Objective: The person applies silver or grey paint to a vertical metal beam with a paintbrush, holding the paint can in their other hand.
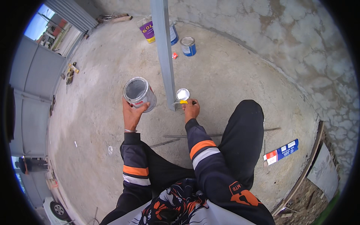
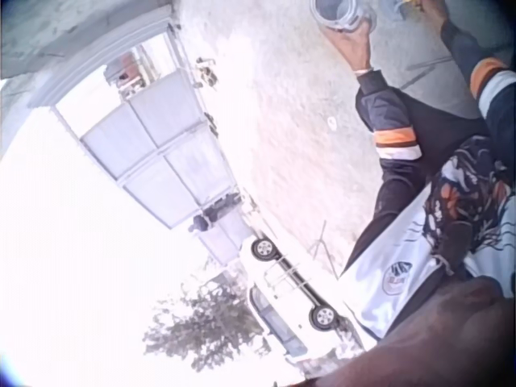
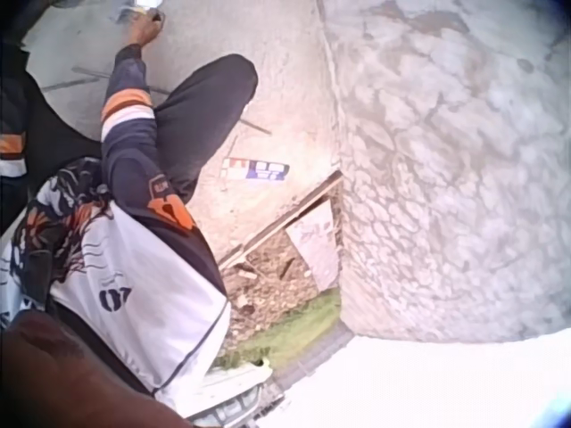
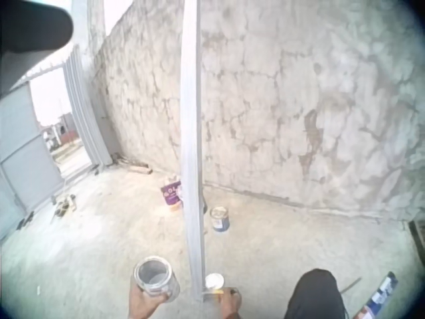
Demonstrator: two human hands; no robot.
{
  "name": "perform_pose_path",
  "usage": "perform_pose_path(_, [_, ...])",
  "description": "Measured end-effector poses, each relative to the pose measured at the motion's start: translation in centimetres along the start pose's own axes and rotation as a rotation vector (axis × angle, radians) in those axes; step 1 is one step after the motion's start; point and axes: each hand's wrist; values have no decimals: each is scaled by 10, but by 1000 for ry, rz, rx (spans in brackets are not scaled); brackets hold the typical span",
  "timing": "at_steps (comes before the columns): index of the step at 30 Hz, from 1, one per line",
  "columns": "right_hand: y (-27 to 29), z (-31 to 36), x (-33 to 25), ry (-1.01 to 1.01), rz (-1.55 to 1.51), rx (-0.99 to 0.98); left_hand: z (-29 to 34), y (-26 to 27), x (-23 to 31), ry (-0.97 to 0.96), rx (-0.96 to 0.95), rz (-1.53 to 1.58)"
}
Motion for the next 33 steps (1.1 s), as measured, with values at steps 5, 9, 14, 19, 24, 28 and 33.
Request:
perform_pose_path(5, [-4,7,-94,73,-411,-117,-1,2,-4,5,13,23])
perform_pose_path(9, [-7,2,-138,135,-888,-339,0,4,-4,17,27,29])
perform_pose_path(14, [-12,-1,-87,-107,-788,-349,-1,5,-1,24,38,5])
perform_pose_path(19, [35,17,15,-291,-483,-54,-2,5,-3,26,31,19])
perform_pose_path(24, [35,19,1,-100,162,161,-4,3,-6,-14,37,7])
perform_pose_path(28, [-17,30,-98,176,-19,-85,-5,3,-7,-20,24,32])
perform_pose_path(33, [-71,55,-278,525,-179,-287,-4,3,-10,-24,31,118])
Point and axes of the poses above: each hand's wrist, its own z-axis away from the middle knuckle, its own y-axis out of the back of the hand, x = y × z
